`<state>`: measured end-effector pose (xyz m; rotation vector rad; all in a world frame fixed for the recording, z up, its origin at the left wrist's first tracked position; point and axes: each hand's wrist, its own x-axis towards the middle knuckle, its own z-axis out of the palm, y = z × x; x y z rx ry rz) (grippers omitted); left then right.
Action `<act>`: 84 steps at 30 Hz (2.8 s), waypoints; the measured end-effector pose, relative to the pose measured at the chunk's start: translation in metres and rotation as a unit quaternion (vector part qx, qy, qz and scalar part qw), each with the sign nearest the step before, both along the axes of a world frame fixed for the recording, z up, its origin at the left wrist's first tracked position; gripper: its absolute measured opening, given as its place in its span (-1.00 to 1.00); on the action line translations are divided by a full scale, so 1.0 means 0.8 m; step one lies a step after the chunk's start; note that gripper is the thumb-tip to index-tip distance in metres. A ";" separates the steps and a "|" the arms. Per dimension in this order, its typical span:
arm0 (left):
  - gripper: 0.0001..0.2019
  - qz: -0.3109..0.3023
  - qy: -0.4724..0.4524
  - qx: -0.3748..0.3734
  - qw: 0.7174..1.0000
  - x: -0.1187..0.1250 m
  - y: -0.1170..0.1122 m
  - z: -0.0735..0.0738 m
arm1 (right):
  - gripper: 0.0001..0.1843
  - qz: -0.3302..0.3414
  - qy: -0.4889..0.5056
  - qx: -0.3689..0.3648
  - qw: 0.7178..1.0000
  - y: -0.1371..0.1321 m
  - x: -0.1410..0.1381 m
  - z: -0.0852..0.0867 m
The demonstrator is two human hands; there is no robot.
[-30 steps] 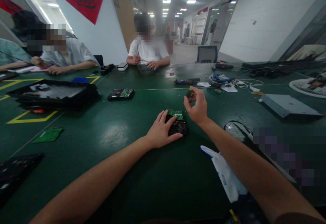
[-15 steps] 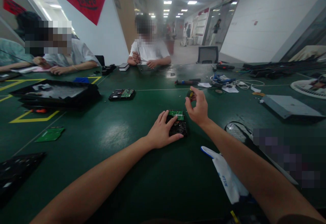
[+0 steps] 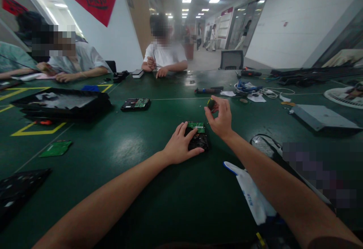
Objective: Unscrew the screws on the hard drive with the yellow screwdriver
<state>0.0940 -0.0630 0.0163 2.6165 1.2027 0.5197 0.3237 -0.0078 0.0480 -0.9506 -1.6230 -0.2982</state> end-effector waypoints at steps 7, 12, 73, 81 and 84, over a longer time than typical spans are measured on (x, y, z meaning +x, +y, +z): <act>-0.07 0.001 0.005 -0.009 1.000 0.000 0.000 0.001 | -0.46 0.015 -0.005 -0.011 1.000 0.002 0.000 -0.004; -0.06 0.001 0.003 -0.010 1.000 0.000 0.000 0.001 | -0.45 -0.005 -0.005 -0.004 1.000 0.002 0.001 -0.005; -0.01 0.099 0.012 -0.027 0.995 0.037 -0.013 0.023 | -0.50 0.001 -0.012 -0.041 0.999 -0.002 0.004 0.007; 0.02 0.094 0.015 -0.025 0.995 0.035 -0.015 0.022 | -0.48 -0.008 0.004 -0.030 1.000 -0.002 0.004 0.005; 0.03 0.091 0.019 -0.025 0.995 0.034 -0.015 0.022 | -0.46 0.002 -0.002 -0.035 0.999 -0.001 0.005 0.003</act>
